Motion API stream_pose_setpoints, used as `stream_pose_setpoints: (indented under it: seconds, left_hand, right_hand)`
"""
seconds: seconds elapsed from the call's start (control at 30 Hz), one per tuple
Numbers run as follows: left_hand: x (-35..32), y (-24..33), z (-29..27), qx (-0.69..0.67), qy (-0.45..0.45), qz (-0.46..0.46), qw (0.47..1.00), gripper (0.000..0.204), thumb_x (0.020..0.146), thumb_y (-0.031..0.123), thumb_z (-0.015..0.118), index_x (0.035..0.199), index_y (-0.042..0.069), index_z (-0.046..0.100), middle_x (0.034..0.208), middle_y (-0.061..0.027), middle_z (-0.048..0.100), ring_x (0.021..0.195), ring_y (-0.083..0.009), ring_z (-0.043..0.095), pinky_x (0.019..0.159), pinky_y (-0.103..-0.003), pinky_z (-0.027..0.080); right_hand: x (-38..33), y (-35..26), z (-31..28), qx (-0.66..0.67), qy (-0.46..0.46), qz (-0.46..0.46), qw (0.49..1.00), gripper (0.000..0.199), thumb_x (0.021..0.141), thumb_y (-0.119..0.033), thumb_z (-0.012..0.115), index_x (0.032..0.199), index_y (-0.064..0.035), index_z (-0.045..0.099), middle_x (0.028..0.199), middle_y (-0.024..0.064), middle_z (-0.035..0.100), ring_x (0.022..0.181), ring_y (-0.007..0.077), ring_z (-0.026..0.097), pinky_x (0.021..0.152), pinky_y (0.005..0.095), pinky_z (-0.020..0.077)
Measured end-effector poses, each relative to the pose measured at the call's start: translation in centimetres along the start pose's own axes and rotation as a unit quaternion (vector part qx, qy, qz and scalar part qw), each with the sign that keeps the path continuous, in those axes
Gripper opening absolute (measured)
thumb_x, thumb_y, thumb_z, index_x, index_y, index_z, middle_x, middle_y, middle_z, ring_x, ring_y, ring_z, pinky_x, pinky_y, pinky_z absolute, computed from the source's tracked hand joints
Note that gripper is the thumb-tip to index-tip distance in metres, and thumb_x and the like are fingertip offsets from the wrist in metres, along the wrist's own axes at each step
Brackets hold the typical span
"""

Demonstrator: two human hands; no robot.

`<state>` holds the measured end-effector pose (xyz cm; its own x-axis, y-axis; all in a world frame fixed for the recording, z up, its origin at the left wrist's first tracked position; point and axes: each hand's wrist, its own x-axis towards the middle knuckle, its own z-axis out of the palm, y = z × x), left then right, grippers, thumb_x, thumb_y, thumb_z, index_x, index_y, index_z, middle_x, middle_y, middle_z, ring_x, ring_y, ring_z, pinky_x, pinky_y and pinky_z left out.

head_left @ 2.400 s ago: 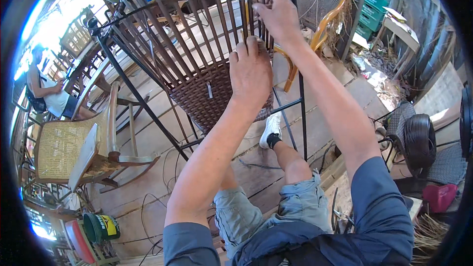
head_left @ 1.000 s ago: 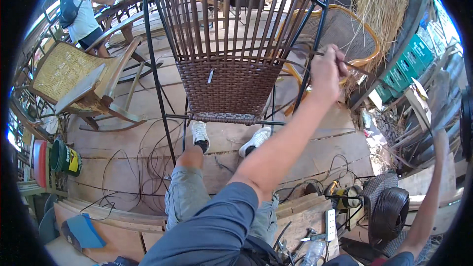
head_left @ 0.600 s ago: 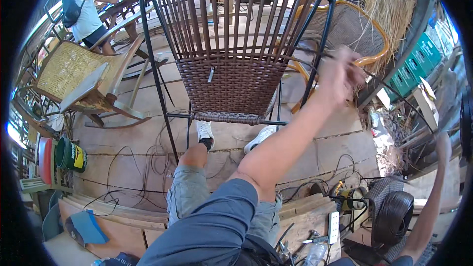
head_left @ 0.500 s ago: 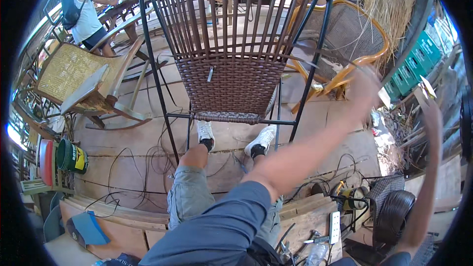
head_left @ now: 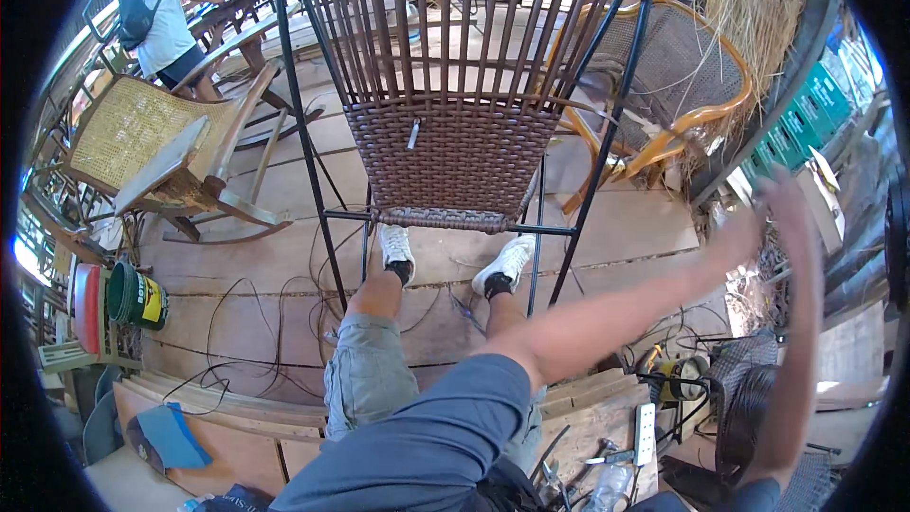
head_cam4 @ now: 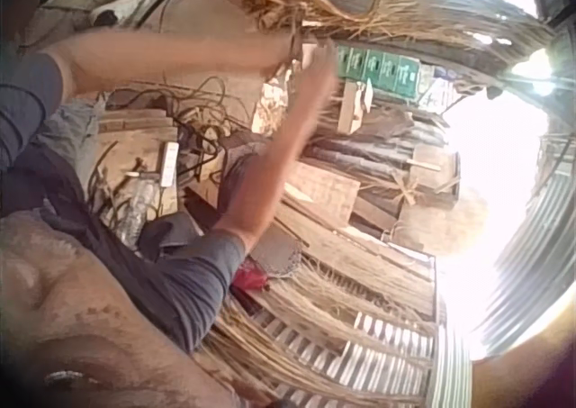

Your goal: Weaving a synthetic rattan chair by hand on a metal frame.

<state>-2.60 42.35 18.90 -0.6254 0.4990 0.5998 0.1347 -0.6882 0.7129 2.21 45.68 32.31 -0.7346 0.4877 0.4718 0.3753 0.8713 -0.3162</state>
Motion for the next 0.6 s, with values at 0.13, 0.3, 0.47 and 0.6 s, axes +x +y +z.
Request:
stream_pose_setpoints:
  seconds: [0.13, 0.3, 0.47, 0.6]
  left_hand:
    - [-6.7, 5.6, 0.7, 0.02, -0.37, -0.101, 0.924, 0.046, 0.079, 0.026, 0.058, 0.112, -0.004, 0.048, 0.117, -0.0257, 0.048, 0.11, -0.0375, 0.046, 0.091, -0.044, 0.038]
    - [-8.7, 8.8, -18.5, 0.088, -0.223, 0.014, 0.971, 0.023, 0.085, 0.014, 0.051, 0.099, -0.002, 0.059, 0.101, -0.0153, 0.061, 0.095, -0.0281, 0.057, 0.085, -0.036, 0.045]
    - [-7.6, 21.3, -32.3, 0.405, 0.411, -0.03, 0.816, 0.034, 0.09, 0.028, 0.046, 0.105, -0.002, 0.053, 0.088, -0.0093, 0.054, 0.08, -0.0194, 0.05, 0.075, -0.031, 0.04]
    - [-3.8, 22.7, -40.3, 0.441, 0.375, 0.034, 0.815, 0.036, 0.092, 0.03, 0.045, 0.106, -0.002, 0.053, 0.102, -0.0117, 0.054, 0.09, -0.0199, 0.051, 0.083, -0.031, 0.039]
  right_hand:
    - [-2.7, -7.2, 5.2, 0.167, -0.129, -0.057, 0.976, 0.027, 0.085, -0.023, 0.054, 0.095, 0.0025, 0.056, 0.072, 0.0073, 0.055, 0.06, 0.0133, 0.045, 0.058, 0.0299, 0.04]
    - [-2.9, 2.7, -0.8, -0.325, -0.11, 0.122, 0.931, 0.019, 0.082, -0.018, 0.055, 0.087, -0.0001, 0.059, 0.085, 0.0205, 0.061, 0.077, 0.0336, 0.06, 0.068, 0.0412, 0.0463]
    - [-1.7, -5.6, 6.6, 0.142, 0.06, -0.066, 0.986, 0.025, 0.087, -0.021, 0.052, 0.102, -0.0014, 0.058, 0.095, 0.0188, 0.061, 0.087, 0.0312, 0.059, 0.077, 0.0363, 0.0449]
    - [2.0, -13.9, 12.2, 0.15, 0.048, -0.166, 0.973, 0.029, 0.086, -0.02, 0.054, 0.108, -0.0009, 0.053, 0.097, 0.0186, 0.06, 0.091, 0.035, 0.057, 0.078, 0.0382, 0.0448]
